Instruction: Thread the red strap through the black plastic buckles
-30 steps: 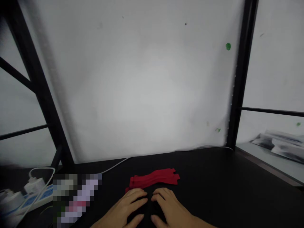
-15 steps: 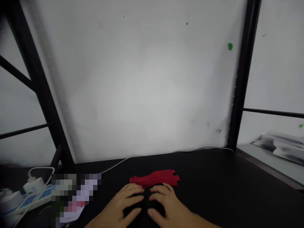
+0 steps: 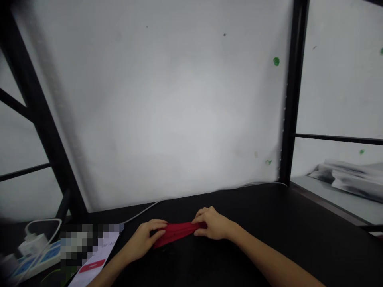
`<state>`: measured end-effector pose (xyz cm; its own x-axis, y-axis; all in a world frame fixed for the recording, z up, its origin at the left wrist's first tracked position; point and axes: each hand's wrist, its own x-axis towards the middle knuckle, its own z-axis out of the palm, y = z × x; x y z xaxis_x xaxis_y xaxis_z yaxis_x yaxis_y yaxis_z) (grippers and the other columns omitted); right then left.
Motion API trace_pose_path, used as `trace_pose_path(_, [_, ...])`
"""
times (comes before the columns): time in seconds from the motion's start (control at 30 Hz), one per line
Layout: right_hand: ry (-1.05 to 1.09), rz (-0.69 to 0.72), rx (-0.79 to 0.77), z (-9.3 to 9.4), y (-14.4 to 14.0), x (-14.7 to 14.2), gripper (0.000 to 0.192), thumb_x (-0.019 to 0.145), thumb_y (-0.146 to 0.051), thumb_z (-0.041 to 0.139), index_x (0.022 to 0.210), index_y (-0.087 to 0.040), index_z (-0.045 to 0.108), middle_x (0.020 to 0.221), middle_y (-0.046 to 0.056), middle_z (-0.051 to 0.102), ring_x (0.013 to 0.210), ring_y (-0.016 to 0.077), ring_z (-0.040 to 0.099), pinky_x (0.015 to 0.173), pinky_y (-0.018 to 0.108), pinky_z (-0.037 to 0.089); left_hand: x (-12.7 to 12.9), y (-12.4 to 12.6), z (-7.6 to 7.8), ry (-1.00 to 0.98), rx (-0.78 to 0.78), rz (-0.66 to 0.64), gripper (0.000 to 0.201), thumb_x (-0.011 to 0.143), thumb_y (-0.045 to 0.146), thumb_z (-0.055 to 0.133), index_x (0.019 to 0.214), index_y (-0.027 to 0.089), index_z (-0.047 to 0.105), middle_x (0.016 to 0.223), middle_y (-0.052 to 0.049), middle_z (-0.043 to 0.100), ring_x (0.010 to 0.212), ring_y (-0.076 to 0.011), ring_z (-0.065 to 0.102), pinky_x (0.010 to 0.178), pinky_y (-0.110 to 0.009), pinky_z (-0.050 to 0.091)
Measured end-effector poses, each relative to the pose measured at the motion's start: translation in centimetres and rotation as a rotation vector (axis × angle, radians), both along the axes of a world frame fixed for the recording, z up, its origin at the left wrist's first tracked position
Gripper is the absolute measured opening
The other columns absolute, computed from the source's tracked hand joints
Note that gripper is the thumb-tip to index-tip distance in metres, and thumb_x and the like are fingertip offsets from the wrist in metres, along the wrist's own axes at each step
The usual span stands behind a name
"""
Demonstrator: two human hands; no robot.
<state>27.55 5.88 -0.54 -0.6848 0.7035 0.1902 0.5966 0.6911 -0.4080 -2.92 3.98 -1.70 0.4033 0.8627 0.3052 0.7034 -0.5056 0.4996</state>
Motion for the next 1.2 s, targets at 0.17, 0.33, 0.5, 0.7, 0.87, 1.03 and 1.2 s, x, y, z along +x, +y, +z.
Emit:
trace_pose_path(0.17, [0.042, -0.051, -0.016, 0.9, -0.9, 0.5, 0.036, 0.091, -0.049, 0.055, 0.119, -0.029, 0.066, 0.122, 0.008, 0.063, 0.113, 0.0263, 0.056, 0.104, 0.049, 0.031, -0.2, -0.5, -0.4, -0.004, 0.081, 0.030, 0.025, 0.089, 0.032, 0.058, 0.109, 0.027, 0.073, 0.115, -0.003, 0.072, 0.110, -0.0229, 0.065, 0.100, -0.037, 0.050])
trace_pose_path(0.33, [0.054, -0.161, 0.007, 0.4, -0.1, 2.3, 0.042, 0.092, -0.056, 0.049, 0.120, -0.029, 0.065, 0.128, 0.008, 0.061, 0.118, 0.0273, 0.055, 0.109, 0.052, 0.028, 0.3, -0.3, -1.5, 0.042, 0.152, 0.097, 0.035, 0.094, 0.038, 0.050, 0.120, 0.022, 0.067, 0.127, -0.007, 0.067, 0.124, -0.0247, 0.057, 0.108, -0.042, 0.043])
trace_pose_path(0.5, [-0.066, -0.464, -0.011, -2.1, 2.1, 3.9, 0.073, 0.095, -0.063, 0.029, 0.149, -0.014, 0.034, 0.157, 0.014, 0.028, 0.146, 0.0285, 0.022, 0.117, 0.046, 0.018, -0.2, 0.8, -2.4, 0.181, 0.092, 0.273, 0.058, 0.098, 0.050, 0.035, 0.144, 0.016, 0.044, 0.156, -0.010, 0.032, 0.146, -0.0294, 0.024, 0.116, -0.050, 0.026])
trace_pose_path(0.7, [-0.178, -0.613, -0.115, -4.3, 3.3, 4.1, 0.085, 0.090, -0.073, 0.017, 0.151, -0.015, 0.027, 0.160, 0.008, 0.018, 0.148, 0.0289, 0.009, 0.120, 0.047, 0.009, -0.5, 1.4, -3.0, 0.392, -0.073, 0.288, 0.062, 0.100, 0.053, 0.019, 0.147, 0.019, 0.039, 0.157, -0.008, 0.028, 0.147, -0.0299, 0.017, 0.117, -0.053, 0.018])
trace_pose_path(0.87, [-0.176, -0.610, -0.073, -4.6, 3.3, 4.0, 0.080, 0.092, -0.068, 0.021, 0.151, -0.014, 0.028, 0.160, 0.009, 0.019, 0.148, 0.0298, 0.011, 0.119, 0.047, 0.010, -0.4, 1.1, -2.9, 0.473, -0.046, 0.242, 0.050, 0.100, 0.040, 0.030, 0.145, 0.024, 0.043, 0.157, -0.006, 0.028, 0.147, -0.0307, 0.016, 0.116, -0.055, 0.016])
trace_pose_path(1.03, [-0.185, -0.615, -0.060, -4.6, 3.5, 4.1, 0.071, 0.095, -0.059, 0.029, 0.150, -0.014, 0.032, 0.159, 0.011, 0.023, 0.147, 0.0313, 0.013, 0.118, 0.047, 0.011, 0.0, 0.7, -2.1, 0.474, -0.078, 0.292, 0.053, 0.099, 0.041, 0.028, 0.146, 0.020, 0.042, 0.157, -0.008, 0.028, 0.147, -0.0299, 0.017, 0.117, -0.053, 0.017])
trace_pose_path(1.2, [-0.182, -0.589, -0.071, -4.4, 3.6, 4.3, 0.074, 0.094, -0.062, 0.029, 0.149, -0.013, 0.033, 0.159, 0.012, 0.023, 0.147, 0.0332, 0.013, 0.118, 0.049, 0.012, 0.1, 0.8, -2.1, 0.419, -0.099, 0.313, 0.061, 0.099, 0.050, 0.022, 0.147, 0.016, 0.039, 0.157, -0.008, 0.028, 0.147, -0.0290, 0.017, 0.117, -0.053, 0.016])
